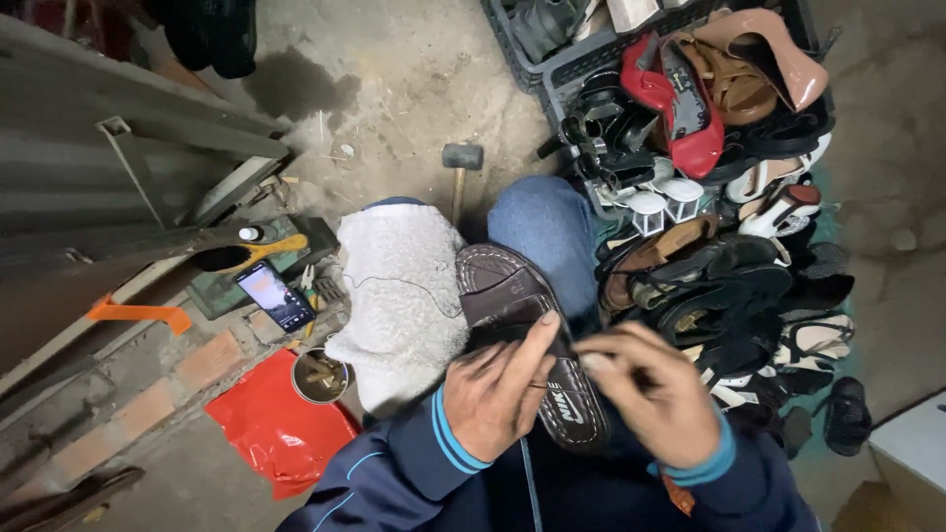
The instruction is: Repairing a brown sandal by trimming the sole with a knife and hammering parts together in a workshop.
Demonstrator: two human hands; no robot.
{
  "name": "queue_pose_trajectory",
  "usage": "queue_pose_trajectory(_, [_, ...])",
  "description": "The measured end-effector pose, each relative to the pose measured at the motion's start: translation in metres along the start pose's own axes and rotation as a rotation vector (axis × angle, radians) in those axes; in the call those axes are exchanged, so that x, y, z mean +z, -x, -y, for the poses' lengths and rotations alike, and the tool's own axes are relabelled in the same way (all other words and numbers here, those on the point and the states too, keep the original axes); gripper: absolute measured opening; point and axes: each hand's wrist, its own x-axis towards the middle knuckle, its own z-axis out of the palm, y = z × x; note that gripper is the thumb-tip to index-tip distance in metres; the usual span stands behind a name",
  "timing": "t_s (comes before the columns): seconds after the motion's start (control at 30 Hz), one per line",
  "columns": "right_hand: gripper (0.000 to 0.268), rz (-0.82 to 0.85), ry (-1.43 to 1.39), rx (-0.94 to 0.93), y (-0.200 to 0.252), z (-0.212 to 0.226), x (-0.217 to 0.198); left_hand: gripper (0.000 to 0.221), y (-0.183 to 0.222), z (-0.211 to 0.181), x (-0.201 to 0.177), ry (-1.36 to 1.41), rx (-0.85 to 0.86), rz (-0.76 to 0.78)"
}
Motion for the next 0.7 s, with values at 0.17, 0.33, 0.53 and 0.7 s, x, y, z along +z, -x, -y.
queue_pose_trajectory(0.17, [0.024, 0.214, -0.041, -0.085, -0.029, -0.005, 0.019, 0.046, 0.004, 0.003, 0.009, -0.083, 0.039, 0.01])
queue_pose_trajectory(0.33, [0.023, 0.279, -0.16, 0.07, -0.04, -0.019, 0.023, 0.047, 0.005, 0.007, 0.017, -0.066, 0.085, -0.001])
queue_pose_trajectory(0.53, [0.005, 0.245, -0.486, 0.275, -0.031, -0.038, 0.017, 0.056, 0.003, 0.015, 0.004, 0.05, -0.045, 0.016])
queue_pose_trajectory(0.7, [0.009, 0.133, -0.841, 0.12, -0.023, -0.049, 0.017, 0.062, -0.023, 0.043, -0.007, -0.001, -0.354, -0.168])
